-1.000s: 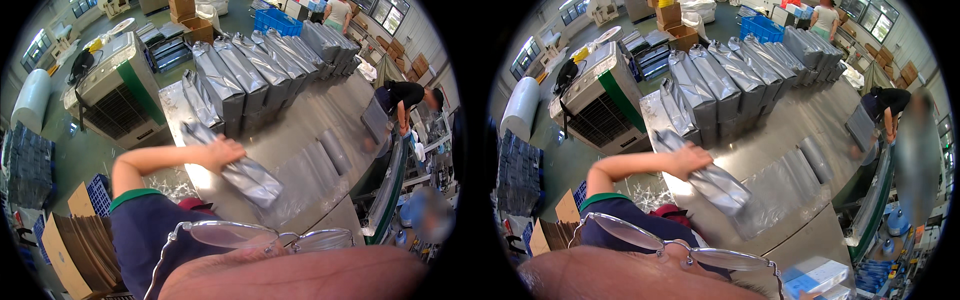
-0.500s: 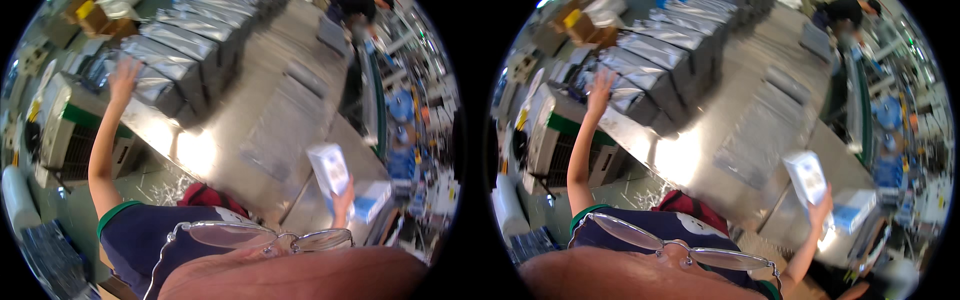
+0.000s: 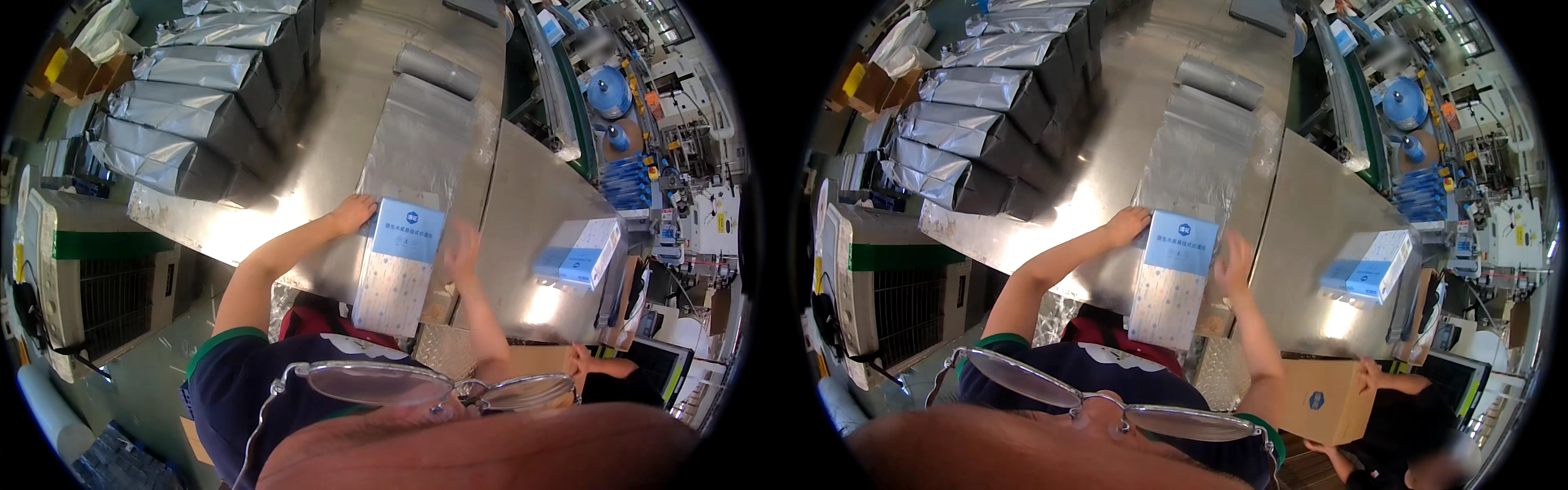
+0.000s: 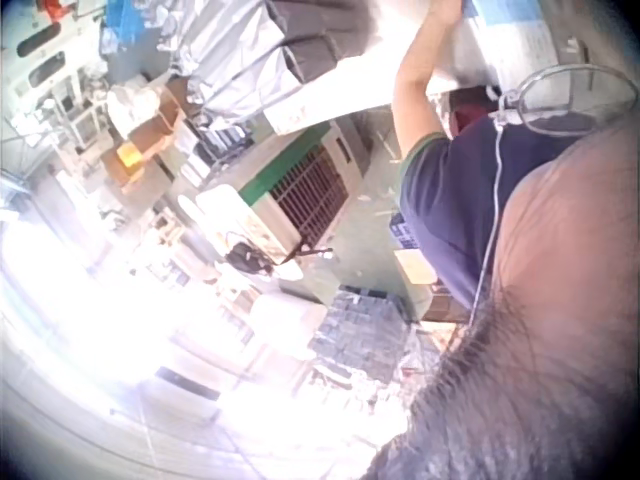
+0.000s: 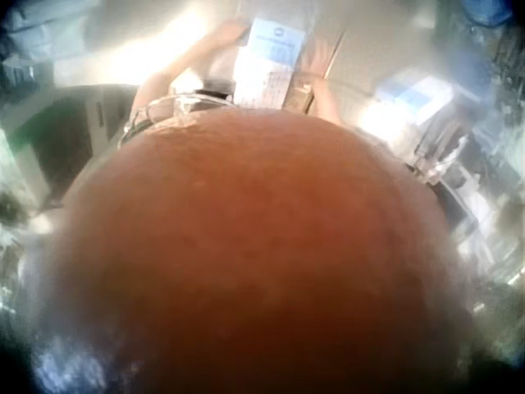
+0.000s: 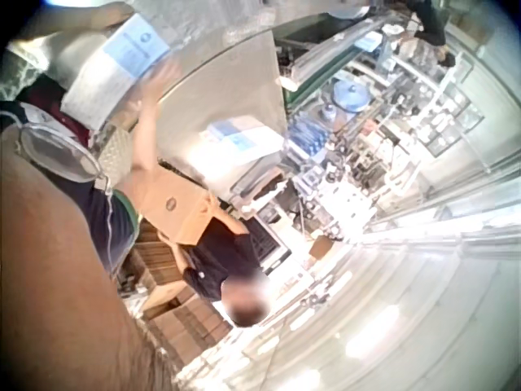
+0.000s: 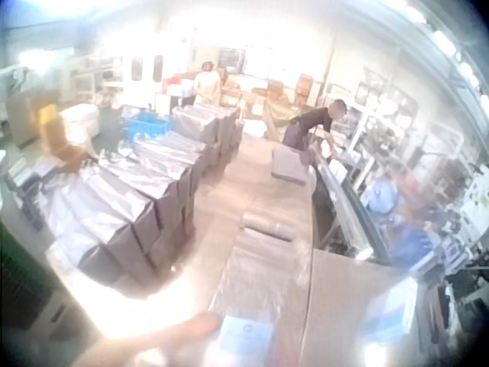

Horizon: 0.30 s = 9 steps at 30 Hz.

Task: The person places individual paper products into silver bags, folds the tops of the bags, and lines them up on a workbench.

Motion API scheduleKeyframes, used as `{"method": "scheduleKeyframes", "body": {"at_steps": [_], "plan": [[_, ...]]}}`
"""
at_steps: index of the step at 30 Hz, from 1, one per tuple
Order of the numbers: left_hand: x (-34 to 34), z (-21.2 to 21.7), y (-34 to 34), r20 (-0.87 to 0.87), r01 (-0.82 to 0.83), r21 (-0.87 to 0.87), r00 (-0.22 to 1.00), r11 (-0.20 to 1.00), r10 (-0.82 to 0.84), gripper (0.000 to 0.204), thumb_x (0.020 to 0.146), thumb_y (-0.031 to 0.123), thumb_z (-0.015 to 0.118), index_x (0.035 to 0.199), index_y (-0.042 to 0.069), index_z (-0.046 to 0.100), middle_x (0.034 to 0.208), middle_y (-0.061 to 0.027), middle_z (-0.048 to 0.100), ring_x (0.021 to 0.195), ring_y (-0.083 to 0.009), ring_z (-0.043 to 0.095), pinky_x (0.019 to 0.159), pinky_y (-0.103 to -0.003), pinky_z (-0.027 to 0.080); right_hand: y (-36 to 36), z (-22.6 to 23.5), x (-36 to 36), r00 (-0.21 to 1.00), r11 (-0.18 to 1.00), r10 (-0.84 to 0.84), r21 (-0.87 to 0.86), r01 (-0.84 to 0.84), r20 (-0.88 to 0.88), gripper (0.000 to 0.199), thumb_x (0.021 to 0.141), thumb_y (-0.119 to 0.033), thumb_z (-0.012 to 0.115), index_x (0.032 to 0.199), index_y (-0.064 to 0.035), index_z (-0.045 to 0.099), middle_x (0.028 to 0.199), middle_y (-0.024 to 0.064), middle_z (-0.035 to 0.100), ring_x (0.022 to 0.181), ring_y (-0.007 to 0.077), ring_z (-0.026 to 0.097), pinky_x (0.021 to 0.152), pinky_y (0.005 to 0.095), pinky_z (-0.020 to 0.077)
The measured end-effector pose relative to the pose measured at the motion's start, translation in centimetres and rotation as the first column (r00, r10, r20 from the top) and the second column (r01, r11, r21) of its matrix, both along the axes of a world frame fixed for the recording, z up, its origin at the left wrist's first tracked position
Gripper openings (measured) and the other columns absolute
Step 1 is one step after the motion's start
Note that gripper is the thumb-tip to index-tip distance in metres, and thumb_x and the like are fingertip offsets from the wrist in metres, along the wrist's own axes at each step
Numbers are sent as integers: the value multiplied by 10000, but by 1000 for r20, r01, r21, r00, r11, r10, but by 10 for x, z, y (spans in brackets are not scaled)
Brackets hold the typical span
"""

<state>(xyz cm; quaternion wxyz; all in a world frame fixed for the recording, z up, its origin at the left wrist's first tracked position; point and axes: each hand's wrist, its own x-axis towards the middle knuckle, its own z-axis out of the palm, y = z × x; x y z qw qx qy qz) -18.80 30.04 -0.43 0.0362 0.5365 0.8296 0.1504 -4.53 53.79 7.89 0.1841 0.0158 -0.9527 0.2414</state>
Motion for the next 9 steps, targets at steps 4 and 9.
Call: {"method": "scheduleKeyframes", "body": {"at_steps": [4, 9], "plan": [[2, -9, 14, -169, 8, -76, 985, 997, -20, 173, 677, 133, 473, 833, 58, 474, 859, -76, 485, 854, -200, 477, 698, -302, 407, -5, -7, -56, 894, 999, 18, -47, 3, 448, 321, 758, -230, 458, 1026, -57, 493, 920, 163, 542, 864, 317, 503, 761, 372, 381], [-6, -14, 18, -125, 2, -133, 992, 991, -19, 219, 688, 145, 471, 899, 86, 471, 868, -63, 490, 875, -209, 479, 706, -308, 411, -10, -30, -49, 818, 998, 67, -20, -68, 571, 407, 824, -379, 324, 1004, -73, 523, 744, 211, 556, 707, 319, 556, 662, 382, 430]]}}
